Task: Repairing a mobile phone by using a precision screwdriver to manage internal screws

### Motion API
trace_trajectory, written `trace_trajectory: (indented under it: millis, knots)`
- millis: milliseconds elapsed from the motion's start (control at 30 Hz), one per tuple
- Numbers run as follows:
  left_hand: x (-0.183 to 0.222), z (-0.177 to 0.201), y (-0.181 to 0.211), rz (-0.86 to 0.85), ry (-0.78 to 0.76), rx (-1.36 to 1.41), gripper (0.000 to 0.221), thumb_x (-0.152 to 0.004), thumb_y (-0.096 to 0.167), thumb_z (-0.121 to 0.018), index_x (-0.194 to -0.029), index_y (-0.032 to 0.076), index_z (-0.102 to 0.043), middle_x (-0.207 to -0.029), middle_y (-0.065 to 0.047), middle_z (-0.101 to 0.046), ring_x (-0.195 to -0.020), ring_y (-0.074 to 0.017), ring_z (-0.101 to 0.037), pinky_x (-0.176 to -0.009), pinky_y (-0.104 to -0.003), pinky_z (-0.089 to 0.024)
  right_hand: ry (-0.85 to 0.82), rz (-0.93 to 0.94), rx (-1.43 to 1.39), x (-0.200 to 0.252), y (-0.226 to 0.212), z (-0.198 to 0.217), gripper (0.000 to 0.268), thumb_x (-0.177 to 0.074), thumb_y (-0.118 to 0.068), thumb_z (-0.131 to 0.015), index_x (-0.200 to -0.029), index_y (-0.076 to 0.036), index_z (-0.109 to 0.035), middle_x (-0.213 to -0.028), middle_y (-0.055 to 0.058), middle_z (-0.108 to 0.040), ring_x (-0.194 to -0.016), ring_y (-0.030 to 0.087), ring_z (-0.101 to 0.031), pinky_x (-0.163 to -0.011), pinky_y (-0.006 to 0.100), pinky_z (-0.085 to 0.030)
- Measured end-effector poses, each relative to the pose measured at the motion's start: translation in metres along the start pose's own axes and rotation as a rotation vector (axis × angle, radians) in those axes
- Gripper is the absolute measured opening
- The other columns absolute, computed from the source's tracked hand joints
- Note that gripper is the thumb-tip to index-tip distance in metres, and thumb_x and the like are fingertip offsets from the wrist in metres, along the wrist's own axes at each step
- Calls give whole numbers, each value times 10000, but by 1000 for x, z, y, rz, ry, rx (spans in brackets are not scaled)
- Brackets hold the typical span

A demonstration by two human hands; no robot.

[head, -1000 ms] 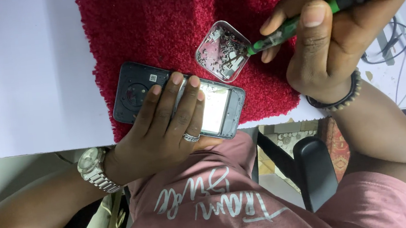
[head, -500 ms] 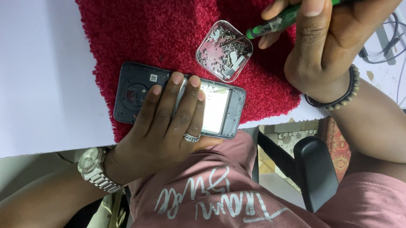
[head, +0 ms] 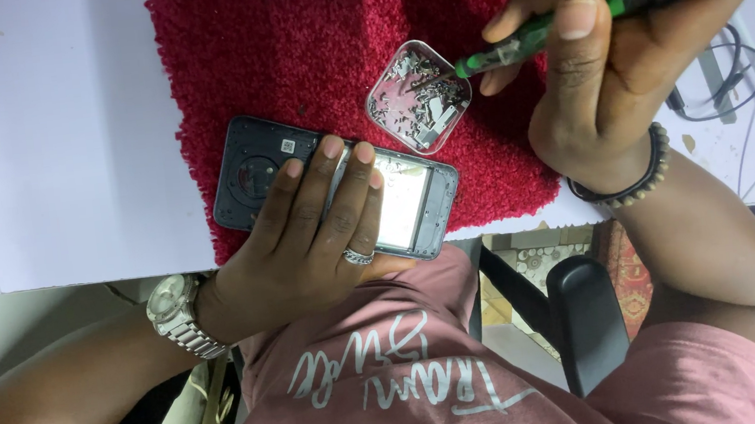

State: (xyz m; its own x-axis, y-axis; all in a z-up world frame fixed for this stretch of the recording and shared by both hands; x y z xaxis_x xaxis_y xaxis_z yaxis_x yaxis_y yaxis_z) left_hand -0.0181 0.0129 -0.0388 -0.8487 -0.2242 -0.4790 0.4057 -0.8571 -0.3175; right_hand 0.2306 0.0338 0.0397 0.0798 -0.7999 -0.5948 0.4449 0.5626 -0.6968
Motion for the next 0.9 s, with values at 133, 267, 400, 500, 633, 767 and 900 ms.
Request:
trace_trajectory:
  millis: [133, 267, 400, 500, 633, 767, 900]
  knots:
    - [-3, 1, -1, 4, 26, -49, 317, -1238, 207, -445, -1381, 12, -650, -1460, -189, -680, -1356, -377, -629, -1188, -495, -459, -12, 24, -78, 0, -1, 2, 144, -1241, -136, -337, -1224, -91, -202, -808, 335, -473, -653, 396, -647, -503, 399, -524]
    - [-2, 3, -2, 183, -80, 362, 999, -1086, 855, -340, -1463, -29, -611, -1530, -215, -627, -1461, -406, -542, -1238, -529, -407, 70, 2, -90, 4, -3, -3, 175, -1234, -179, -364, -1217, -97, -210, -789, 327, -421, -618, 397, -594, -475, 428, -501]
    - [-9, 12, -19, 439, -51, 781, 638, -960, 185, -961, -1449, 8, -592, -1500, -132, -582, -1318, -362, -679, -1046, -530, -526, 61, 7, -149, 10, -10, -5, 167, -1226, -171, -359, -1220, -87, -215, -865, 255, -344, -656, 383, -608, -455, 437, -545]
    - [-14, 12, -26, 483, 29, 781, 493, -1048, 128, -915, -1451, 113, -632, -1451, -137, -579, -1224, -366, -678, -967, -547, -581, 87, 10, -172, 6, -24, -17, 242, -1221, -236, -419, -1217, -76, -236, -1215, 110, -280, -640, 391, -603, -424, 426, -514]
    - [-12, 9, -26, 475, 151, 851, 498, -1013, 37, -949, -1393, 50, -628, -1379, -169, -604, -1130, -370, -655, -984, -520, -570, 65, -9, -211, 6, -27, -21, 237, -1208, -236, -441, -1225, -99, -248, -1196, 112, -312, -660, 372, -619, -426, 419, -528]
    - [-18, 11, -28, 439, 190, 786, 257, -1004, 86, -932, -1097, 22, -702, -1207, -113, -653, -984, -308, -604, -879, -453, -502, 68, -13, -211, 7, -27, -22, 219, -1212, -230, -426, -1225, -104, -247, -1190, 122, -320, -657, 375, -621, -414, 406, -508]
    - [-21, 12, -28, 434, 222, 769, 187, -1043, 72, -867, -1019, 13, -692, -1159, -100, -697, -974, -301, -608, -861, -455, -504, 76, -30, -228, 8, -26, -22, 197, -1207, -219, -416, -1233, -116, -250, -1161, 165, -317, -657, 366, -605, -427, 410, -515]
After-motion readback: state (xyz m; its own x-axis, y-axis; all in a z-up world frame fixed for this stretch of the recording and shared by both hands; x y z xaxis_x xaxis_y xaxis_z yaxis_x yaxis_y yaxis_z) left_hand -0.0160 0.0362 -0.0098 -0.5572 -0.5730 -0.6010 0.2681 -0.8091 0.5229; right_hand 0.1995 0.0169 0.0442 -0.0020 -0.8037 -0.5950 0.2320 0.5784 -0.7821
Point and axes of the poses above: each hand's wrist, its own x-axis away from the middle knuckle, its own z-axis out of the back of the hand, y = z × x, the point moved 2 cm from there along -x, towards the middle knuckle
